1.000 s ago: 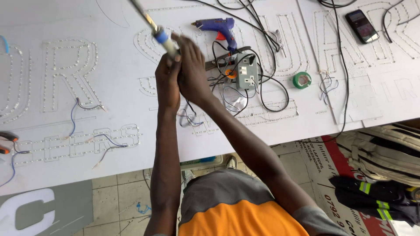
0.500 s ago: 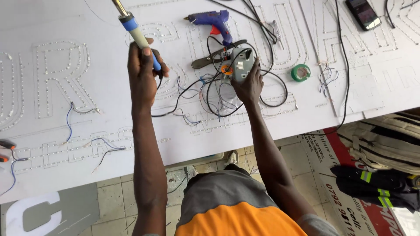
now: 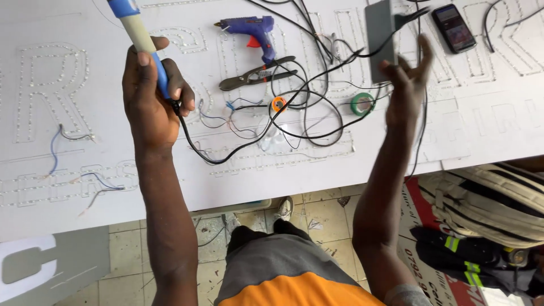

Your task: Soldering electrical connections on LED strips for a sign assembly and organizing components.

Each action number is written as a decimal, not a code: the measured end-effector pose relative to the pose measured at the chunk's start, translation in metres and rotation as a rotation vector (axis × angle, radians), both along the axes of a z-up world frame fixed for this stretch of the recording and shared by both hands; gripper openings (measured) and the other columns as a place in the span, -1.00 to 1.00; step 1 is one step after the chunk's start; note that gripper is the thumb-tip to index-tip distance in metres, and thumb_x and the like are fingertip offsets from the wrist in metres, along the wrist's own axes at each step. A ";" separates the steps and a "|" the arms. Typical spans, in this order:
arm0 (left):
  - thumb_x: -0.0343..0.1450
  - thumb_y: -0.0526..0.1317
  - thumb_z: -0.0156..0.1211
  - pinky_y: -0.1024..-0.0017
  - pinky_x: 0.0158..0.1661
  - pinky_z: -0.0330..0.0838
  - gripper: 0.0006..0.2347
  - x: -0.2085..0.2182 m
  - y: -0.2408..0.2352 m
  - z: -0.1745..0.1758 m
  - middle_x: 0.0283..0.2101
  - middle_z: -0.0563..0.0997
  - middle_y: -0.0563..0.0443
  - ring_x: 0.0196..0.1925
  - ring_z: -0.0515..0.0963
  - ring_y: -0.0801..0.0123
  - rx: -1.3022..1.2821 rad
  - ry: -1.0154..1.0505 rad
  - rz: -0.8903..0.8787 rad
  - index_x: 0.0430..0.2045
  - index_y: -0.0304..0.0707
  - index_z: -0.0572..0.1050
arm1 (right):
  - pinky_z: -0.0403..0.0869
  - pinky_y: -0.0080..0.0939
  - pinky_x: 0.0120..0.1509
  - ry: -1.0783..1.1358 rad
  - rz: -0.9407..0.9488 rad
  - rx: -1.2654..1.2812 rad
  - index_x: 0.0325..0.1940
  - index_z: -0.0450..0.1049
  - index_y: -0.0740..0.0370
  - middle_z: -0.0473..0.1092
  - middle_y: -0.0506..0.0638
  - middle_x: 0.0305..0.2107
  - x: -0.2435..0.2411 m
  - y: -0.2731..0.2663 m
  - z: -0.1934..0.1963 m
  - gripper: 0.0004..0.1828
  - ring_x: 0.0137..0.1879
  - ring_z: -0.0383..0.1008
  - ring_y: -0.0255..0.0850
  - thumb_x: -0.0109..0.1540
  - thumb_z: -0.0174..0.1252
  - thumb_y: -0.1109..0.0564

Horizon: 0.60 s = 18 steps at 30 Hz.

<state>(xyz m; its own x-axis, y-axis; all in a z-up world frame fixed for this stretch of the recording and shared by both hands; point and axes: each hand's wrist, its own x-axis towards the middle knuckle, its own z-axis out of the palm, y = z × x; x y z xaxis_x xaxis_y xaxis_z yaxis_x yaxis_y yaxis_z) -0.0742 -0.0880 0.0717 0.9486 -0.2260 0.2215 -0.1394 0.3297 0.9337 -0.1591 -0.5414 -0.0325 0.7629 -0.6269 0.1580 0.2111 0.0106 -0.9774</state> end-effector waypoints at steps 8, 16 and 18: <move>0.68 -0.09 0.24 0.58 -0.55 0.21 -0.84 -0.006 -0.069 -0.030 -0.51 0.17 0.27 -0.55 0.13 0.66 0.045 0.019 0.003 -0.13 -0.07 0.41 | 0.48 0.00 0.35 -0.201 0.096 -0.246 0.75 0.12 -0.06 0.50 0.32 0.21 -0.044 -0.058 0.062 -0.12 0.33 0.49 0.04 0.47 0.47 0.19; 0.63 -0.03 0.24 0.55 -0.59 0.25 -0.80 -0.032 -0.120 -0.065 -0.28 0.48 0.11 -0.43 0.73 0.33 -0.008 0.088 -0.191 -0.12 0.03 0.32 | 0.32 -0.19 0.28 -0.373 0.012 -0.188 0.74 0.19 -0.07 0.57 0.39 0.36 -0.056 -0.021 0.064 -0.13 0.41 0.48 -0.02 0.41 0.41 0.28; 0.65 -0.14 0.23 0.56 -0.54 0.29 -0.85 -0.049 -0.136 -0.068 -0.19 0.57 -0.03 -0.50 0.57 0.39 -0.088 0.089 -0.218 -0.13 -0.02 0.34 | 0.50 0.14 0.44 -0.426 0.136 -0.167 0.71 0.13 -0.12 0.53 0.45 0.38 -0.052 0.030 0.057 -0.13 0.47 0.51 0.15 0.45 0.47 0.26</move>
